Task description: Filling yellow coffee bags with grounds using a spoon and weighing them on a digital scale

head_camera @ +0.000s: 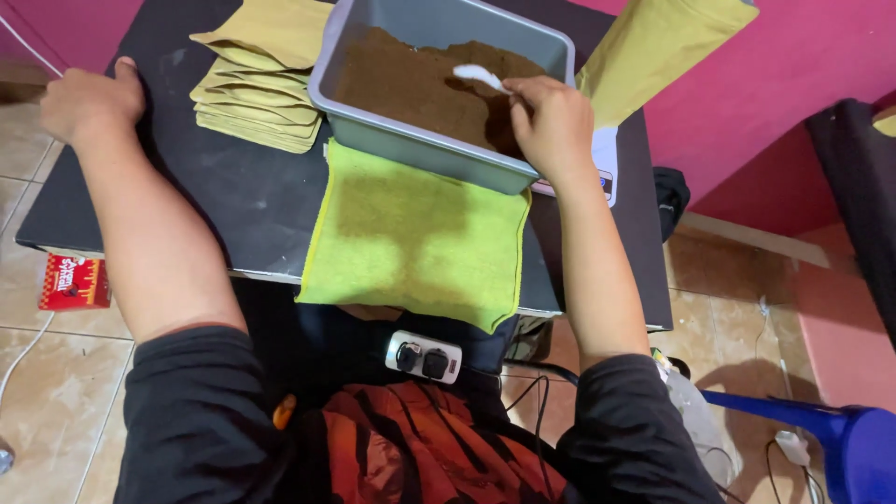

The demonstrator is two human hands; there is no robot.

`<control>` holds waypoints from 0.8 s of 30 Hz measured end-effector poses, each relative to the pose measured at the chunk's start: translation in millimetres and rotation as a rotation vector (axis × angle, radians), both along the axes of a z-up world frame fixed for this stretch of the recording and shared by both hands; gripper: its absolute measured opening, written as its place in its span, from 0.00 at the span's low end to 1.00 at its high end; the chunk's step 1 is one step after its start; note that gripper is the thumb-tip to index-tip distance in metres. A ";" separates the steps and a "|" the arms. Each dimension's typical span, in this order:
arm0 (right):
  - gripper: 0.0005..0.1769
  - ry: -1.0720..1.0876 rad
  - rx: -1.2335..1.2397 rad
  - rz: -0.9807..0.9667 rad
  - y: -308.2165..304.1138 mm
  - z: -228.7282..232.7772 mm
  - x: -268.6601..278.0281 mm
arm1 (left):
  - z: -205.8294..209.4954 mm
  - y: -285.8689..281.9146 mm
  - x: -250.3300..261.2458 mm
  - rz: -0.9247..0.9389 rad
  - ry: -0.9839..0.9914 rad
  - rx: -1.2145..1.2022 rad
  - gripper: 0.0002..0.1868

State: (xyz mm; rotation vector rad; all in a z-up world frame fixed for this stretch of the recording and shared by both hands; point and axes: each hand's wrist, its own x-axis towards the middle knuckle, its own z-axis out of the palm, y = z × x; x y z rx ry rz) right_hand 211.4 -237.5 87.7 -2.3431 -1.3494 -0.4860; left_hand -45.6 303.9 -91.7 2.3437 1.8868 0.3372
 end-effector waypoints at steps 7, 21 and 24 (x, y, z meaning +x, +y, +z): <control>0.18 0.005 0.050 0.045 -2.8 2.1 -4.3 | 8.3 -13.1 -2.7 0.015 -0.141 0.080 0.37; 0.16 -0.007 0.083 0.031 -2.7 -2.3 -0.7 | 85.4 -96.1 -1.7 -0.159 -0.201 0.309 0.34; 0.17 0.003 0.105 0.030 -0.1 2.2 0.3 | 92.4 -89.7 -1.1 -0.187 -0.623 1.069 0.28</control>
